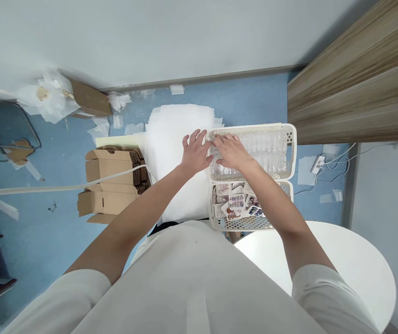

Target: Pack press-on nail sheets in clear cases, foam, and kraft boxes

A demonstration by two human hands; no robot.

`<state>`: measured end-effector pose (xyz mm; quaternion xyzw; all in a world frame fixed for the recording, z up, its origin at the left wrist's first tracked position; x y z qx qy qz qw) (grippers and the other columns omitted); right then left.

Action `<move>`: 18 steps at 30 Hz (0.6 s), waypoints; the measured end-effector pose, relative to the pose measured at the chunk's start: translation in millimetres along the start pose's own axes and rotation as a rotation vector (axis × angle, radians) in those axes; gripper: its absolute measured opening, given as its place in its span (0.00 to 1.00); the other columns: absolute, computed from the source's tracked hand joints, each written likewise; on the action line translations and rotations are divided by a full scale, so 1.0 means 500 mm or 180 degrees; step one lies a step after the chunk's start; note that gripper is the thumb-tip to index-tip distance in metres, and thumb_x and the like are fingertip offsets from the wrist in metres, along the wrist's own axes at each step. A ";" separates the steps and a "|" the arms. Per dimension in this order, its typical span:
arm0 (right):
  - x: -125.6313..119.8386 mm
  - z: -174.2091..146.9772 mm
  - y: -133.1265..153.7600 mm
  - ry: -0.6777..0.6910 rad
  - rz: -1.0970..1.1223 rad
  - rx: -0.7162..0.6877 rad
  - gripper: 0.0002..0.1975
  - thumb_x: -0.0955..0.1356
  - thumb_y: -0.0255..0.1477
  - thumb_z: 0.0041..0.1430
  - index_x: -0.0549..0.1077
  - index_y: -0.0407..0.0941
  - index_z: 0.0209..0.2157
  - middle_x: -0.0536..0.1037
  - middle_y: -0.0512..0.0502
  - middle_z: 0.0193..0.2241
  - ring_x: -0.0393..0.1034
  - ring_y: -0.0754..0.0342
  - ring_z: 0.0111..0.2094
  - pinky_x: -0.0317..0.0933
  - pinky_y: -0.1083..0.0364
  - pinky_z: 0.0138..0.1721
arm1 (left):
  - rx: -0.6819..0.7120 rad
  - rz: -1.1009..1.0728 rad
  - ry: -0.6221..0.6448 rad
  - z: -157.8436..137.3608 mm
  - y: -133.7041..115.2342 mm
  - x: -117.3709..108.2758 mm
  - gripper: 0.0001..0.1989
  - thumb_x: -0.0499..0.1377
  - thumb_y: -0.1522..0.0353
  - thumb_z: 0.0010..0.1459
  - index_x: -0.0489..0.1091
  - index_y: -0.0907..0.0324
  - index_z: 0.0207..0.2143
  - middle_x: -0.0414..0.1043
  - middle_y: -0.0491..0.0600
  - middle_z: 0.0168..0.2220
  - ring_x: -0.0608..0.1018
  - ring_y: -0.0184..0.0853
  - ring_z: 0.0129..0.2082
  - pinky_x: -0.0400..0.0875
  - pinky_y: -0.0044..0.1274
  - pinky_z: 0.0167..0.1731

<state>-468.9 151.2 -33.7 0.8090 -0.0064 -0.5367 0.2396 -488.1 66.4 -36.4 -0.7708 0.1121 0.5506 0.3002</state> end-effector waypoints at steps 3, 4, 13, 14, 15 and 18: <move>-0.004 0.011 0.005 0.0191 -0.0203 -0.0148 0.23 0.70 0.30 0.48 0.62 0.40 0.46 0.69 0.37 0.44 0.60 0.41 0.46 0.51 0.47 0.44 | -0.0001 -0.0098 -0.0017 0.004 0.003 0.000 0.22 0.58 0.54 0.49 0.68 0.55 0.43 0.52 0.53 0.61 0.51 0.51 0.61 0.38 0.42 0.57; -0.003 0.015 0.006 0.0242 -0.0238 -0.0195 0.24 0.71 0.29 0.47 0.62 0.40 0.45 0.69 0.37 0.43 0.60 0.41 0.46 0.51 0.47 0.44 | 0.0001 -0.0114 -0.0021 0.005 0.004 0.000 0.22 0.58 0.54 0.48 0.68 0.55 0.43 0.52 0.52 0.61 0.51 0.51 0.61 0.37 0.41 0.57; 0.024 0.017 -0.010 0.0619 0.0441 -0.0075 0.24 0.71 0.32 0.43 0.61 0.43 0.42 0.58 0.39 0.47 0.65 0.52 0.32 0.58 0.53 0.31 | 0.0024 -0.0123 0.0068 0.002 0.006 0.003 0.20 0.59 0.58 0.47 0.68 0.55 0.43 0.52 0.53 0.61 0.50 0.51 0.61 0.36 0.42 0.57; 0.023 0.014 -0.009 0.0604 0.0558 -0.0098 0.24 0.71 0.31 0.42 0.61 0.44 0.41 0.58 0.40 0.46 0.65 0.53 0.31 0.57 0.53 0.30 | 0.0020 -0.0128 0.0078 0.002 0.006 0.003 0.20 0.59 0.58 0.47 0.68 0.55 0.43 0.52 0.53 0.61 0.50 0.51 0.61 0.36 0.42 0.57; 0.020 0.012 -0.008 0.0580 0.0688 -0.0129 0.24 0.72 0.31 0.41 0.61 0.44 0.41 0.58 0.41 0.46 0.64 0.54 0.31 0.57 0.54 0.29 | 0.0014 -0.0130 0.0086 0.002 0.006 0.003 0.20 0.59 0.59 0.47 0.68 0.55 0.43 0.52 0.52 0.61 0.50 0.51 0.62 0.36 0.41 0.57; 0.009 0.006 0.001 0.0490 0.1197 -0.0250 0.24 0.72 0.30 0.38 0.60 0.45 0.38 0.59 0.44 0.42 0.61 0.56 0.30 0.56 0.56 0.29 | -0.0005 -0.0133 0.0101 0.003 0.007 0.004 0.21 0.60 0.60 0.46 0.68 0.55 0.44 0.52 0.52 0.61 0.50 0.52 0.61 0.37 0.41 0.57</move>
Point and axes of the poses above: each hand's wrist, its own z-axis towards the middle knuckle, its own x-axis out of the palm, y = z × x, the point moved 8 cm from there along z, towards the middle knuckle
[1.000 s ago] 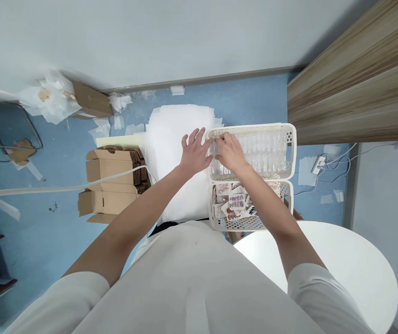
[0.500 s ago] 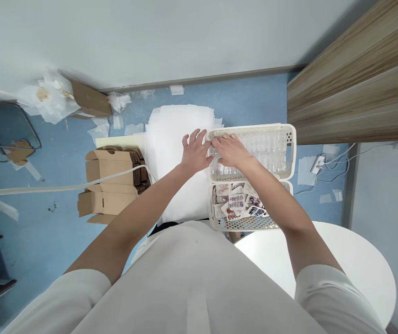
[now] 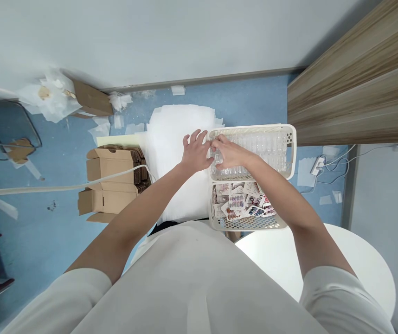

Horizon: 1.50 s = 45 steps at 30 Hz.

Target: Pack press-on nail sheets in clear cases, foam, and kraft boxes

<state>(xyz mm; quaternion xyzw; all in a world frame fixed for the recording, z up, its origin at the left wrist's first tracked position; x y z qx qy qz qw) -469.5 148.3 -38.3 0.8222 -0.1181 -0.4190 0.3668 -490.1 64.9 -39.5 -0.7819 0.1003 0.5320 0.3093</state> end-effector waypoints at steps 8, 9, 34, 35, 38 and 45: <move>0.018 -0.020 -0.013 0.0474 0.2075 0.0006 0.16 0.69 0.27 0.40 0.63 0.45 0.34 0.65 0.51 0.34 0.59 0.59 0.29 0.55 0.58 0.30 | -0.0050 -0.0269 -0.0102 -0.004 -0.001 -0.004 0.24 0.59 0.60 0.48 0.65 0.54 0.49 0.53 0.54 0.61 0.51 0.51 0.61 0.40 0.42 0.56; 0.014 -0.027 -0.016 0.0441 0.2516 -0.0047 0.14 0.68 0.27 0.42 0.64 0.45 0.34 0.66 0.51 0.35 0.60 0.59 0.29 0.56 0.57 0.31 | -0.0081 -0.0351 -0.0162 -0.007 0.000 -0.009 0.24 0.59 0.60 0.49 0.65 0.54 0.50 0.53 0.54 0.61 0.52 0.50 0.61 0.42 0.41 0.56; -0.058 -0.091 -0.054 -0.1025 0.3162 -0.0025 0.30 0.71 0.47 0.43 0.67 0.50 0.48 0.69 0.45 0.49 0.65 0.51 0.46 0.61 0.51 0.43 | -0.1463 -0.4877 0.1054 -0.035 -0.046 0.060 0.19 0.63 0.60 0.49 0.67 0.58 0.41 0.73 0.47 0.31 0.77 0.28 0.30 0.70 0.25 0.37; -0.059 -0.085 -0.053 -0.1002 0.3087 -0.0034 0.30 0.70 0.48 0.42 0.69 0.49 0.46 0.71 0.45 0.47 0.66 0.51 0.44 0.61 0.52 0.41 | -0.1503 -0.4985 0.1224 -0.037 -0.057 0.066 0.18 0.63 0.60 0.49 0.68 0.58 0.40 0.73 0.47 0.31 0.77 0.29 0.31 0.70 0.26 0.38; -0.069 -0.071 -0.063 -0.1154 0.2772 0.0126 0.23 0.69 0.49 0.44 0.72 0.45 0.34 0.73 0.50 0.31 0.65 0.56 0.33 0.60 0.56 0.33 | -0.1676 -0.5108 0.1413 -0.040 -0.071 0.076 0.16 0.64 0.62 0.47 0.69 0.60 0.37 0.74 0.49 0.31 0.77 0.31 0.33 0.70 0.27 0.39; -0.092 -0.056 -0.070 -0.0992 0.2267 0.0412 0.18 0.69 0.45 0.48 0.70 0.42 0.24 0.66 0.54 0.20 0.57 0.61 0.23 0.52 0.59 0.25 | -0.1793 -0.5114 0.0705 -0.032 -0.019 0.035 0.21 0.56 0.51 0.51 0.70 0.60 0.35 0.73 0.51 0.32 0.77 0.34 0.34 0.71 0.28 0.36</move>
Point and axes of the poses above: each hand's wrist, its own z-axis towards the middle knuckle, its own x-axis out of the palm, y = z × x, the point moved 8 cm from there along z, towards the middle knuckle
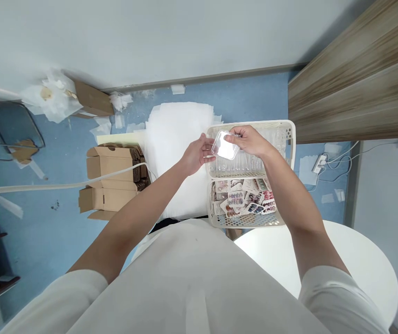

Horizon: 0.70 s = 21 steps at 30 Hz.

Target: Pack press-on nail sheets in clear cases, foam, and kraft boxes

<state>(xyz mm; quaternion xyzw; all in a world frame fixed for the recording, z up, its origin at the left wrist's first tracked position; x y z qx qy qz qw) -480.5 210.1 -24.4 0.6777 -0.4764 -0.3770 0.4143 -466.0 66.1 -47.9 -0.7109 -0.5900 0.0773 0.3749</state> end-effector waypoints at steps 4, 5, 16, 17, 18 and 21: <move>-0.007 0.001 -0.006 0.0007 -0.0462 0.0004 0.18 0.67 0.44 0.51 0.72 0.42 0.26 0.70 0.50 0.23 0.62 0.57 0.25 0.57 0.56 0.28 | 0.0325 0.0657 0.0040 -0.012 -0.017 -0.001 0.17 0.64 0.57 0.46 0.69 0.60 0.33 0.72 0.49 0.31 0.76 0.31 0.32 0.71 0.26 0.34; -0.013 -0.002 -0.007 -0.0098 -0.0699 -0.0058 0.17 0.66 0.44 0.53 0.73 0.43 0.28 0.72 0.48 0.25 0.65 0.55 0.28 0.59 0.55 0.30 | 0.0378 0.0851 -0.0006 -0.017 -0.017 -0.003 0.17 0.65 0.58 0.45 0.70 0.60 0.32 0.72 0.48 0.31 0.76 0.31 0.31 0.71 0.25 0.33; 0.106 -0.045 -0.058 0.0545 -0.3190 -0.0810 0.30 0.58 0.32 0.60 0.48 0.38 0.62 0.46 0.37 0.64 0.35 0.42 0.64 0.35 0.38 0.61 | 0.0079 0.1636 -0.0240 -0.072 0.025 -0.078 0.10 0.62 0.63 0.45 0.70 0.61 0.23 0.72 0.48 0.21 0.76 0.32 0.23 0.68 0.22 0.22; 0.113 -0.047 -0.061 0.0559 -0.3232 -0.0802 0.31 0.58 0.33 0.60 0.47 0.39 0.62 0.45 0.37 0.64 0.35 0.42 0.64 0.34 0.38 0.61 | 0.0068 0.1608 -0.0276 -0.074 0.026 -0.083 0.10 0.62 0.63 0.45 0.70 0.61 0.23 0.72 0.49 0.22 0.76 0.33 0.23 0.68 0.22 0.22; 0.116 -0.050 -0.062 0.0548 -0.3263 -0.0791 0.31 0.57 0.33 0.60 0.45 0.39 0.63 0.44 0.37 0.64 0.34 0.42 0.64 0.34 0.37 0.61 | 0.0067 0.1587 -0.0307 -0.076 0.027 -0.087 0.10 0.62 0.63 0.45 0.70 0.61 0.24 0.72 0.49 0.22 0.77 0.33 0.23 0.68 0.22 0.22; 0.089 -0.069 -0.065 0.0150 -0.3370 -0.0487 0.32 0.56 0.37 0.61 0.43 0.40 0.63 0.40 0.37 0.64 0.32 0.40 0.64 0.32 0.34 0.60 | 0.0083 0.1541 -0.0397 -0.078 0.024 -0.094 0.09 0.61 0.63 0.45 0.70 0.61 0.24 0.73 0.49 0.22 0.77 0.33 0.24 0.68 0.22 0.23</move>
Point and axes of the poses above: each hand's wrist, its own z-axis towards the middle knuckle, its own x-axis out of the palm, y = z × x, the point moved 8 cm from there along z, towards the middle knuckle
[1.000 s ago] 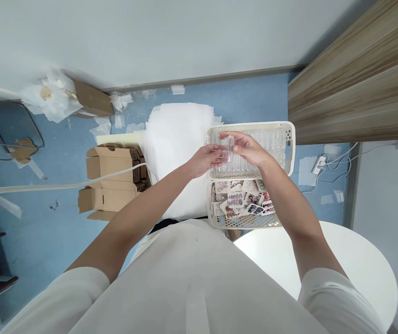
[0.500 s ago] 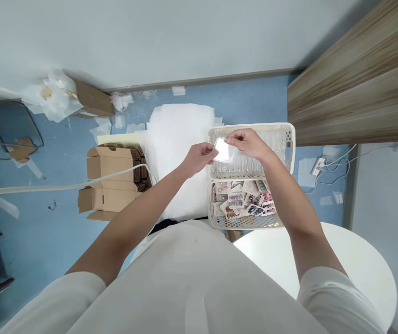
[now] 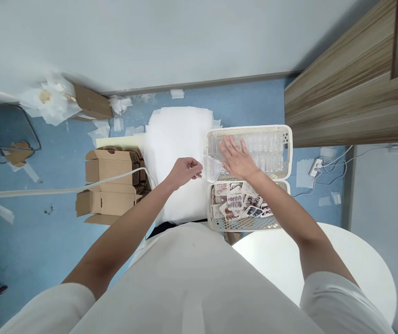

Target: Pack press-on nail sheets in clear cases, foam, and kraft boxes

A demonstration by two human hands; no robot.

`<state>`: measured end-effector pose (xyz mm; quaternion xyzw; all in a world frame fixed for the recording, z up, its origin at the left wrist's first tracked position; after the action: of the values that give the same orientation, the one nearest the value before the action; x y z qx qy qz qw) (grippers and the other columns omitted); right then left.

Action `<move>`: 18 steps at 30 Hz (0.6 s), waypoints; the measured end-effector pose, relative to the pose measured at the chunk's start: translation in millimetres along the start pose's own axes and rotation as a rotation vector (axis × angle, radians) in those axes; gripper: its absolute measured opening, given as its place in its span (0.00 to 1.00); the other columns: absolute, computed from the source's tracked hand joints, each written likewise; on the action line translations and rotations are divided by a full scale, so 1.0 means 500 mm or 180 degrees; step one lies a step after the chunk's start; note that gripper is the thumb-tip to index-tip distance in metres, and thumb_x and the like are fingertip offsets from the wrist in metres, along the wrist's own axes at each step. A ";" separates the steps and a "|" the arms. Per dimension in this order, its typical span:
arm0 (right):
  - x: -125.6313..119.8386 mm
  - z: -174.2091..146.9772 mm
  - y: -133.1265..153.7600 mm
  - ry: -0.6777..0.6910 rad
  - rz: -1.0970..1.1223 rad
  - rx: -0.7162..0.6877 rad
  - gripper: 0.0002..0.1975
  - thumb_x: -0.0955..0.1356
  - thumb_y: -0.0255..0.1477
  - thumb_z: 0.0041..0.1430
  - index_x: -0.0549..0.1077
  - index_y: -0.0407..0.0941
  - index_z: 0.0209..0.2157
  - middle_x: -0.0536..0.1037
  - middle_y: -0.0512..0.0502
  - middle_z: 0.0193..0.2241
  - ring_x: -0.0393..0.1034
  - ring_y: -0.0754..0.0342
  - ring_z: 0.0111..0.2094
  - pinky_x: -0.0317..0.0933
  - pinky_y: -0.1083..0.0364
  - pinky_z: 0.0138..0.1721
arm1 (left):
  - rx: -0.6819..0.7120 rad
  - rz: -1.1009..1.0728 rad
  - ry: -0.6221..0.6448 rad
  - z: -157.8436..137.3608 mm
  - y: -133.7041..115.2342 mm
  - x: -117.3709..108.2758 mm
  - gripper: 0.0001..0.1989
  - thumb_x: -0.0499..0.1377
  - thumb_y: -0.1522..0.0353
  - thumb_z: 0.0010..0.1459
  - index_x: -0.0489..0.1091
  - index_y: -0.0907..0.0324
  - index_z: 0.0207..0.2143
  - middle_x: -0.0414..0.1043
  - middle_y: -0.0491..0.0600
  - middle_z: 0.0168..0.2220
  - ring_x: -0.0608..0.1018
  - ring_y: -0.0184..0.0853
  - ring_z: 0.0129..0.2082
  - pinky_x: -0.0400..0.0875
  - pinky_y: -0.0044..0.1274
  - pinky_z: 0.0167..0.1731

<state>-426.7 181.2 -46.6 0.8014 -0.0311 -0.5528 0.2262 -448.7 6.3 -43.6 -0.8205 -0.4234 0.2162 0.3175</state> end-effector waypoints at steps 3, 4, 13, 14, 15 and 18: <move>-0.019 -0.051 -0.070 -0.0391 -0.0097 0.1158 0.37 0.55 0.43 0.60 0.39 0.38 0.63 0.34 0.33 0.64 0.26 0.33 0.64 0.31 0.28 0.56 | -0.0042 -0.0130 -0.0041 0.001 0.000 0.001 0.09 0.62 0.64 0.45 0.69 0.61 0.24 0.72 0.48 0.22 0.77 0.33 0.24 0.68 0.23 0.24; -0.020 -0.071 -0.094 -0.0491 -0.0096 0.1535 0.39 0.55 0.45 0.59 0.37 0.37 0.63 0.32 0.31 0.64 0.24 0.31 0.63 0.32 0.27 0.54 | -0.0067 -0.0192 -0.0031 0.001 0.001 0.004 0.09 0.62 0.64 0.45 0.69 0.61 0.23 0.72 0.48 0.22 0.77 0.33 0.25 0.68 0.23 0.24; 0.003 -0.097 -0.120 -0.0588 0.0026 0.1765 0.42 0.56 0.48 0.57 0.35 0.39 0.63 0.30 0.31 0.64 0.26 0.31 0.63 0.37 0.28 0.54 | -0.0176 -0.0585 0.0042 -0.005 0.015 0.036 0.10 0.63 0.64 0.44 0.69 0.61 0.27 0.73 0.47 0.26 0.78 0.32 0.29 0.70 0.23 0.29; -0.003 -0.103 -0.122 -0.0662 0.0004 0.1847 0.41 0.55 0.48 0.57 0.35 0.40 0.63 0.30 0.31 0.64 0.26 0.31 0.63 0.37 0.28 0.54 | -0.0164 -0.0603 0.0047 -0.006 0.016 0.037 0.10 0.63 0.64 0.44 0.69 0.61 0.27 0.72 0.47 0.25 0.78 0.33 0.29 0.70 0.24 0.30; -0.009 -0.112 -0.126 -0.0739 -0.0031 0.1978 0.41 0.54 0.48 0.57 0.35 0.40 0.63 0.30 0.31 0.64 0.26 0.31 0.63 0.36 0.28 0.53 | -0.0147 -0.0614 0.0055 -0.007 0.018 0.038 0.10 0.63 0.64 0.44 0.69 0.61 0.28 0.72 0.47 0.25 0.78 0.33 0.29 0.70 0.24 0.30; -0.012 -0.146 -0.144 -0.0888 -0.0070 0.2519 0.42 0.53 0.51 0.56 0.35 0.38 0.63 0.29 0.30 0.64 0.25 0.29 0.63 0.35 0.26 0.53 | -0.0093 -0.0632 0.0080 -0.010 0.023 0.038 0.10 0.63 0.64 0.44 0.69 0.61 0.28 0.72 0.46 0.25 0.77 0.32 0.29 0.70 0.23 0.30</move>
<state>-377.9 271.7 -48.9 0.7442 -0.2628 -0.6039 -0.1114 -428.5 15.4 -49.7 -0.7817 -0.5017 0.1671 0.3306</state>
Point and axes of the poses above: each hand's wrist, its own z-axis towards the middle knuckle, its own x-axis out of the palm, y = z × x, the point moved 8 cm from there along z, towards the middle knuckle
